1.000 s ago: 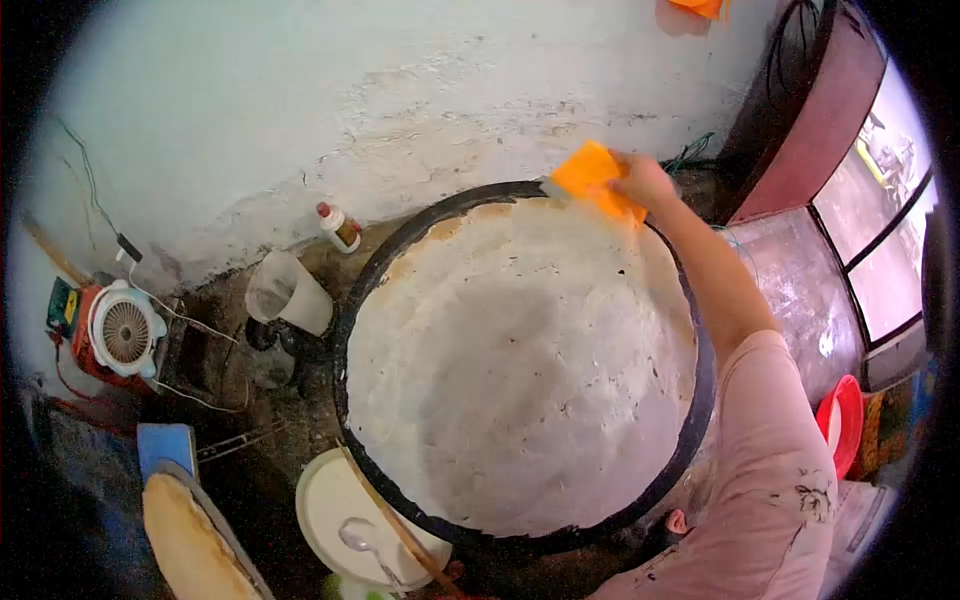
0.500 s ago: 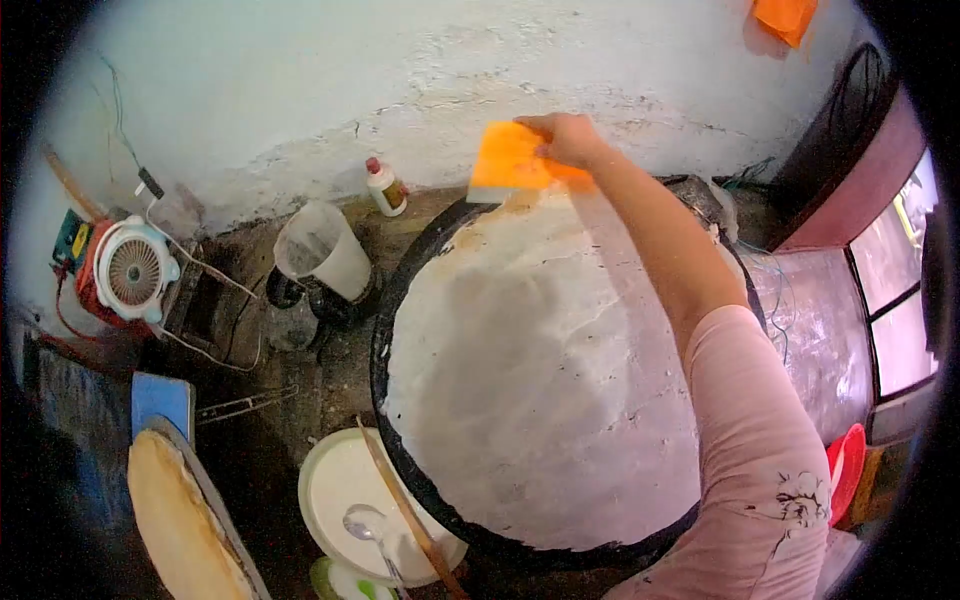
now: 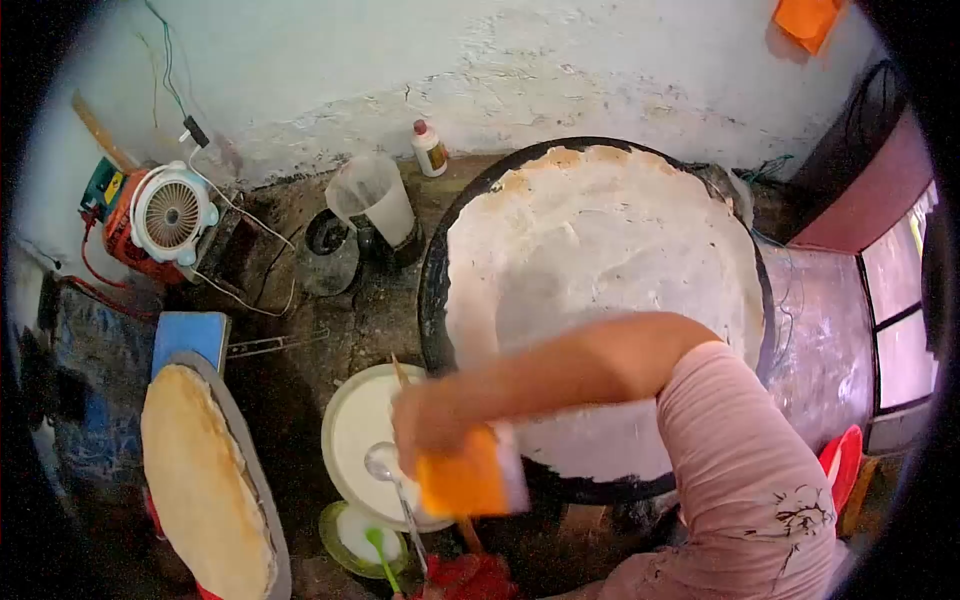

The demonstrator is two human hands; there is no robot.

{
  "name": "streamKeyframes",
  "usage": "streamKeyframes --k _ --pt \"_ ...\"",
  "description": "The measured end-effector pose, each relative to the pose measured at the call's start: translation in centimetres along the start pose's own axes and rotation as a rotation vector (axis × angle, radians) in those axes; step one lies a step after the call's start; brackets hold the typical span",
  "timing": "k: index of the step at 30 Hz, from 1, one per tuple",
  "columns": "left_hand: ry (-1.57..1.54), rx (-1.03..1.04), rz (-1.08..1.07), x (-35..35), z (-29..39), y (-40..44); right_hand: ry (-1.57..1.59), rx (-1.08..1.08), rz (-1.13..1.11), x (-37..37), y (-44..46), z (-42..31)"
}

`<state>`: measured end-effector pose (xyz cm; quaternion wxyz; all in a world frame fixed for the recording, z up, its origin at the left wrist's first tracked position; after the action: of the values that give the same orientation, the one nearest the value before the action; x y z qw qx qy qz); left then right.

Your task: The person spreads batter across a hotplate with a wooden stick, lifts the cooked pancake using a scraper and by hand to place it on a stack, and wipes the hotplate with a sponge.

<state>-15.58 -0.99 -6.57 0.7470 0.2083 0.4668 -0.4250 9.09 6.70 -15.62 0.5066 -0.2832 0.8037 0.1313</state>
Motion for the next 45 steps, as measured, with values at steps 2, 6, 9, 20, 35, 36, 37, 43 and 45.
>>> streamKeyframes --k 2,6,9,20,35,36,37,43,45 --pt "0.000 0.065 0.102 -1.5 1.5 -0.4 -0.093 -0.162 -0.198 6.8 0.3 -11.1" --pt "-0.031 0.092 0.163 -2.6 1.2 -3.2 -0.060 -0.177 -0.341 7.6 -5.8 -23.0" --pt "-0.076 0.195 0.240 -3.4 1.4 -4.8 0.185 0.341 0.262 2.7 -12.1 -21.0" --pt "-0.173 0.243 0.258 -3.9 2.7 -8.6 0.154 2.011 1.698 9.6 -57.4 -22.1" --pt "-0.192 0.316 0.269 -3.6 2.2 -10.2 0.200 2.020 1.672 13.9 -38.3 -28.8" --pt "-0.218 0.349 0.298 -3.6 1.9 -10.4 0.227 1.977 1.683 16.6 -36.3 -27.9" --pt "-0.232 0.347 0.292 -3.1 1.5 -10.4 0.438 1.738 1.827 19.7 -34.0 -26.6" --pt "-0.314 0.433 0.296 -2.0 0.2 -10.5 0.436 1.553 1.216 12.4 -20.2 -30.6" --pt "-0.294 0.438 0.330 -2.7 0.6 -10.7 0.117 1.461 1.124 9.1 -20.4 -31.2"
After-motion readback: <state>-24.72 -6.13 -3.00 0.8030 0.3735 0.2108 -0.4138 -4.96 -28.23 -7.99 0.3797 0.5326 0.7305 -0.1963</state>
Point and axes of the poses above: each hand's wrist, its own y-axis towards the middle knuckle, its own x-axis out of the palm, z = x × y, the point moved 8 cm from there along y, towards the middle knuckle, and after that the axes turned 3 degrees about x, right-handed, at the moved point
